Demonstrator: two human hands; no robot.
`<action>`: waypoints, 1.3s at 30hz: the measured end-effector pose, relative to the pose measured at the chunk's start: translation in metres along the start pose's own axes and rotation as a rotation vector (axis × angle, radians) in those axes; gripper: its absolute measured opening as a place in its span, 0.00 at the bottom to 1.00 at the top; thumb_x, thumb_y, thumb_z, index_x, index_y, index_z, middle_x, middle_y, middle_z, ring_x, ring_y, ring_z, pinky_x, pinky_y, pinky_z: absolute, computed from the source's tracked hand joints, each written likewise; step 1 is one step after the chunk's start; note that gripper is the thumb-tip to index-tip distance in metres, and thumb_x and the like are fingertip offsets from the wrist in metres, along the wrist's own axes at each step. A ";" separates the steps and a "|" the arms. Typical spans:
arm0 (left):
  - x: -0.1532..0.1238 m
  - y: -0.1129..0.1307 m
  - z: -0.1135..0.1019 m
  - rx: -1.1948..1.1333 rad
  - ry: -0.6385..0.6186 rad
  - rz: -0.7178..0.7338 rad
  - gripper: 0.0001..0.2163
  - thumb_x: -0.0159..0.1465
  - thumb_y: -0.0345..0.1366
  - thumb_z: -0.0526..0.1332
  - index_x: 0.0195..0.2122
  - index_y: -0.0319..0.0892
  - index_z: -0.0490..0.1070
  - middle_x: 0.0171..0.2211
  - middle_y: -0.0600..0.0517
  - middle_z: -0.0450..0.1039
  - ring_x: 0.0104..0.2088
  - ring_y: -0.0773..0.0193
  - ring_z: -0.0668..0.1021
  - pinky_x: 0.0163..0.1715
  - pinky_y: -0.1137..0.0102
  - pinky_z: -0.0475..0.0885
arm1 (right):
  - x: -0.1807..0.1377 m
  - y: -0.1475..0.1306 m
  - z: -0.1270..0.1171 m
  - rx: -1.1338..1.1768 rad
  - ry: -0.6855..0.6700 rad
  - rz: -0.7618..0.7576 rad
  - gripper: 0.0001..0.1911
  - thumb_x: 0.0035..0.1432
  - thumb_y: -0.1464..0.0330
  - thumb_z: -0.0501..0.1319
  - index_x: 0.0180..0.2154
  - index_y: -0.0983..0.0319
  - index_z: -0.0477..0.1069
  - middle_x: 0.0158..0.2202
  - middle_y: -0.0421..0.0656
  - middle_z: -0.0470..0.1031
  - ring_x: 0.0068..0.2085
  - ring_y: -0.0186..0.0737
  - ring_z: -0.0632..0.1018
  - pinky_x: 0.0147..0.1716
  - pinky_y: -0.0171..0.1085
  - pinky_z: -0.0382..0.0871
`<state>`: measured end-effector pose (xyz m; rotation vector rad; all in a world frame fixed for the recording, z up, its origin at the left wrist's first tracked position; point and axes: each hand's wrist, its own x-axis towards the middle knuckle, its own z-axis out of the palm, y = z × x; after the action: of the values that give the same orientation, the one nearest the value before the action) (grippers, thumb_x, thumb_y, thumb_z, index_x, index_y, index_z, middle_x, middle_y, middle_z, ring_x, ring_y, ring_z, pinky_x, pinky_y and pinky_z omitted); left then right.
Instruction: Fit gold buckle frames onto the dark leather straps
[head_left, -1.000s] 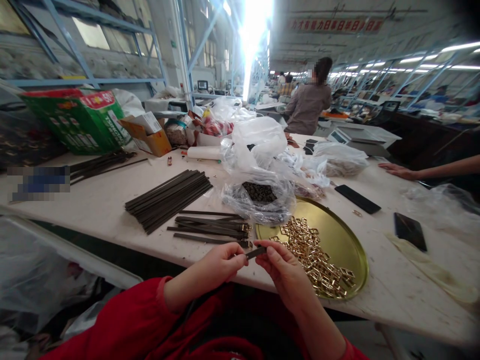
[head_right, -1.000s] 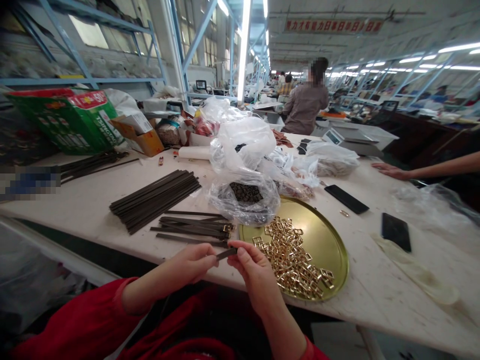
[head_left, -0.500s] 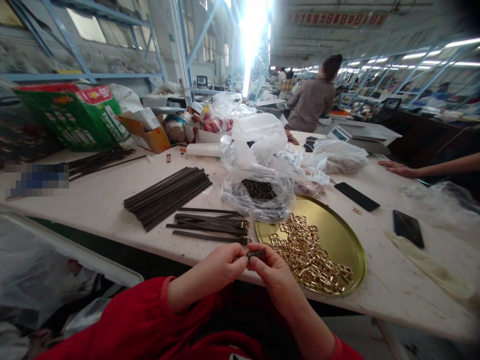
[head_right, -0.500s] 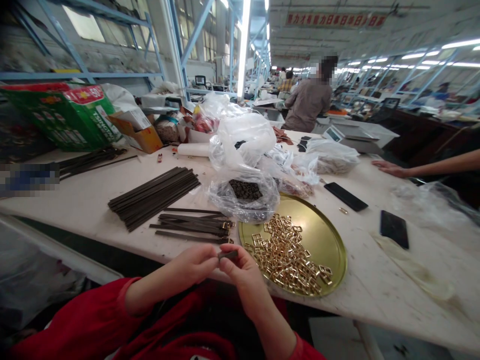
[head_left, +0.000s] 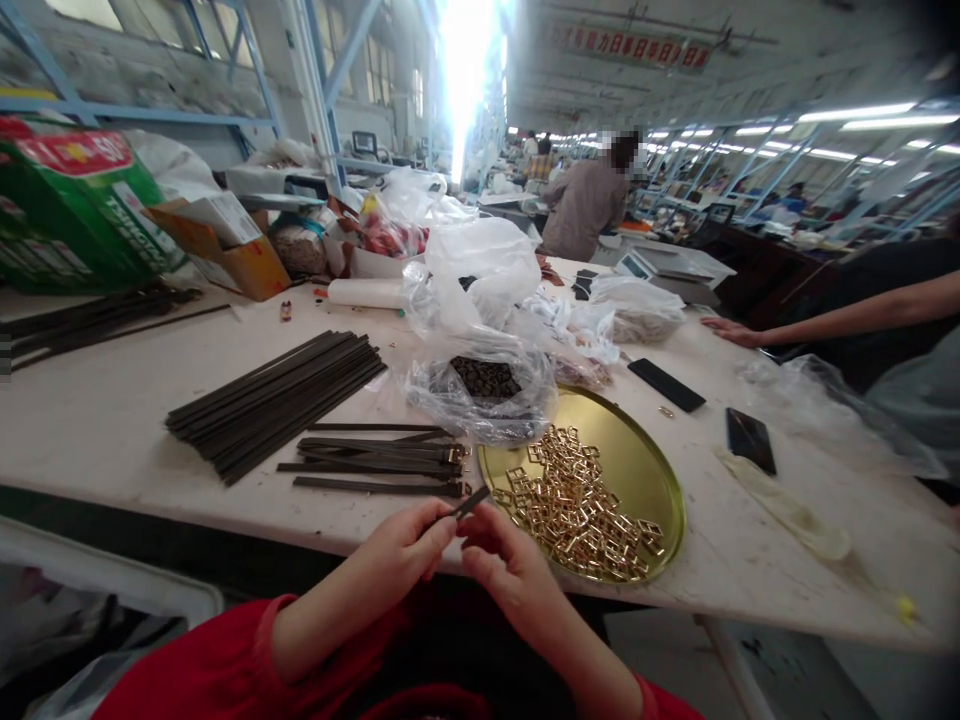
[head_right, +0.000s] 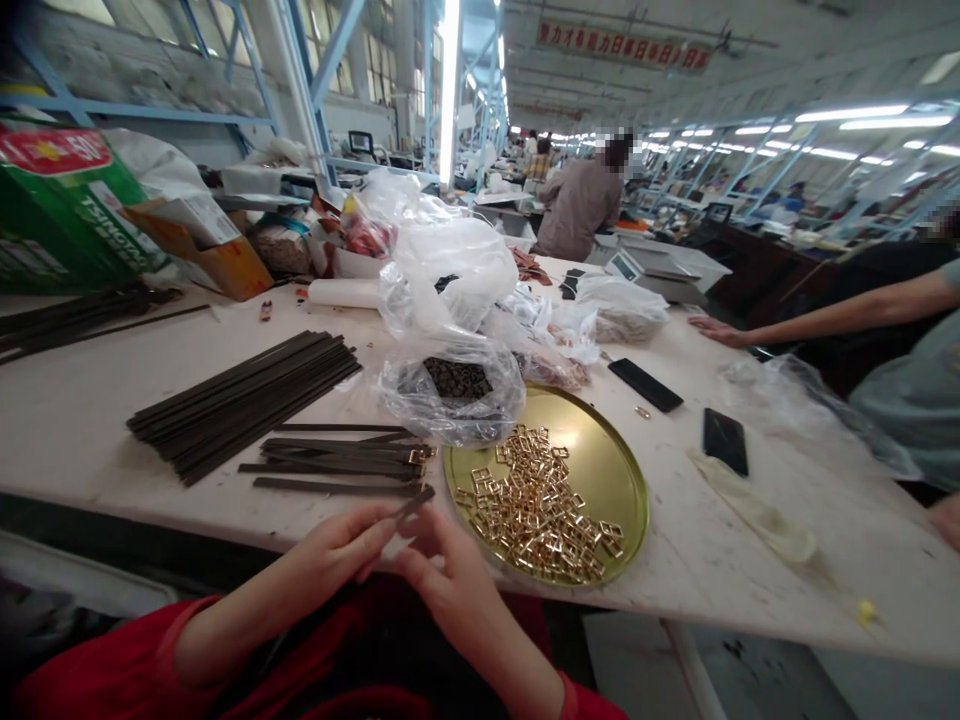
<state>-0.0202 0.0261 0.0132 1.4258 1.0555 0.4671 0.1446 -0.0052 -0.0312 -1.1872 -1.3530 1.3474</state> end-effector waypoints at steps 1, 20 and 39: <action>0.002 0.000 -0.002 -0.010 0.021 -0.027 0.14 0.59 0.45 0.51 0.34 0.39 0.65 0.20 0.59 0.59 0.19 0.71 0.61 0.20 0.75 0.57 | 0.005 0.000 -0.015 -0.179 0.043 -0.024 0.15 0.55 0.62 0.58 0.45 0.58 0.67 0.39 0.44 0.72 0.38 0.40 0.73 0.38 0.39 0.65; 0.028 -0.001 -0.002 0.018 0.111 -0.020 0.09 0.59 0.36 0.49 0.25 0.39 0.64 0.22 0.57 0.63 0.20 0.71 0.62 0.22 0.75 0.58 | 0.059 0.000 -0.053 -0.446 0.145 0.045 0.06 0.51 0.64 0.59 0.27 0.60 0.67 0.25 0.38 0.69 0.27 0.36 0.69 0.28 0.35 0.60; -0.009 0.008 0.019 0.214 0.312 0.158 0.10 0.59 0.40 0.54 0.24 0.41 0.61 0.22 0.57 0.64 0.25 0.68 0.66 0.25 0.74 0.59 | 0.000 -0.028 0.006 0.527 0.021 0.254 0.11 0.50 0.61 0.63 0.27 0.63 0.71 0.22 0.37 0.70 0.24 0.29 0.69 0.26 0.30 0.62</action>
<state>-0.0074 0.0092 0.0202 1.6700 1.2759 0.7261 0.1372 -0.0047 -0.0035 -1.0205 -0.7702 1.7306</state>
